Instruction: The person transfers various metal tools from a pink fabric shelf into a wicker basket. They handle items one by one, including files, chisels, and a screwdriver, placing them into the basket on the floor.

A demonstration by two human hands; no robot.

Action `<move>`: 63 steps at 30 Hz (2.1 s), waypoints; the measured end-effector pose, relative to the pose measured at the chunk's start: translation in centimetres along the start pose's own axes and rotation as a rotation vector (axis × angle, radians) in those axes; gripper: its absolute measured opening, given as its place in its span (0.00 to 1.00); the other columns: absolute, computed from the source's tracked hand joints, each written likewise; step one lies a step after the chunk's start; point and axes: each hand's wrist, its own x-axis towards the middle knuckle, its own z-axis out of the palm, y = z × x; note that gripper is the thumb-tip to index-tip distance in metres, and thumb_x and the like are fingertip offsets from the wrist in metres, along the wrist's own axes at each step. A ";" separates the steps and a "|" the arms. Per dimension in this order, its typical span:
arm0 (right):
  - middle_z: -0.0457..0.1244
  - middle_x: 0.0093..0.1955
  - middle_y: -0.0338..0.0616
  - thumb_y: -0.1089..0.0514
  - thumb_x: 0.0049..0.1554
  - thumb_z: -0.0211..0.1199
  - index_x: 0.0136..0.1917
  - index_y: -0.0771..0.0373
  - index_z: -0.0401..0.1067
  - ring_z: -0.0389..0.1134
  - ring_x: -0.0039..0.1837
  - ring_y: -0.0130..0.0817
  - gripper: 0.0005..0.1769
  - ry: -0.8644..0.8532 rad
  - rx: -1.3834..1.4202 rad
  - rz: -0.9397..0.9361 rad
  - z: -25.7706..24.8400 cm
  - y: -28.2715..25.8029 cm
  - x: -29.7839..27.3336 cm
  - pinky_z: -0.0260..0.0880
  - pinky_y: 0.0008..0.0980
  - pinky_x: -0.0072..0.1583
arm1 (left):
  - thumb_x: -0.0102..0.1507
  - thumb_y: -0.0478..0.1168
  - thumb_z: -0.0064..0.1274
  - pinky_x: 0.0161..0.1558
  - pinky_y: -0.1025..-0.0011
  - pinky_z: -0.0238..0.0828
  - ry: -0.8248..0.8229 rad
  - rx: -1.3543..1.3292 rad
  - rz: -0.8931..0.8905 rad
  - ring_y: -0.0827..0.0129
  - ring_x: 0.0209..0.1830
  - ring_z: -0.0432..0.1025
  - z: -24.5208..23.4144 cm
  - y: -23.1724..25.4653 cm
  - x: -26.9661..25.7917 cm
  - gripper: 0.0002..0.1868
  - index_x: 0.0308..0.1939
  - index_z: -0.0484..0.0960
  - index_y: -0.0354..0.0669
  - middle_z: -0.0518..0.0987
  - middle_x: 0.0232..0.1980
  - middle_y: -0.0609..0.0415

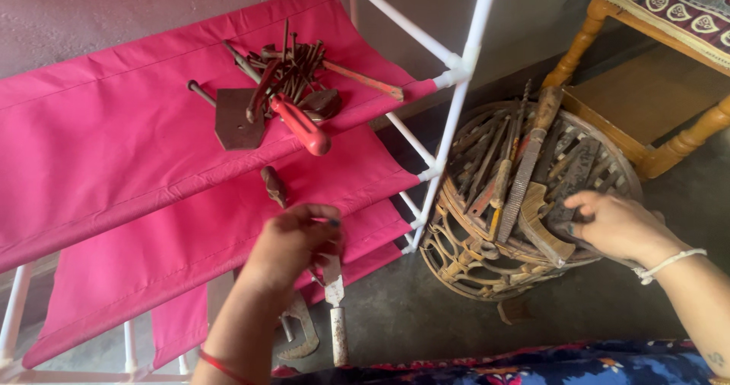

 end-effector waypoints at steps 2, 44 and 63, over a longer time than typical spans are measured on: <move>0.63 0.73 0.31 0.44 0.56 0.68 0.73 0.38 0.68 0.67 0.71 0.37 0.32 0.085 0.081 -0.067 -1.2 -1.7 -1.4 0.64 0.45 0.72 | 0.63 0.34 0.52 0.33 0.72 0.70 0.109 -0.054 0.012 0.69 0.31 0.77 -1.1 0.5 -0.4 0.12 0.50 0.82 0.37 0.83 0.37 0.51; 0.70 0.53 0.40 0.59 0.52 0.67 0.57 0.58 0.76 0.72 0.57 0.33 0.18 0.261 0.715 -0.844 -2.2 -22.0 -9.5 0.71 0.34 0.58 | 0.60 0.62 0.56 0.56 0.53 0.67 0.699 1.124 0.209 0.47 0.56 0.69 -1.9 -2.8 8.5 0.25 0.50 0.85 0.49 0.78 0.52 0.44; 0.69 0.58 0.39 0.56 0.54 0.67 0.63 0.60 0.72 0.73 0.57 0.29 0.23 0.220 0.798 -0.930 -2.3 -20.5 -10.9 0.72 0.32 0.55 | 0.56 0.24 0.59 0.37 0.75 0.75 0.151 0.057 0.349 0.76 0.34 0.78 -1.3 0.5 4.1 0.11 0.39 0.90 0.39 0.88 0.36 0.53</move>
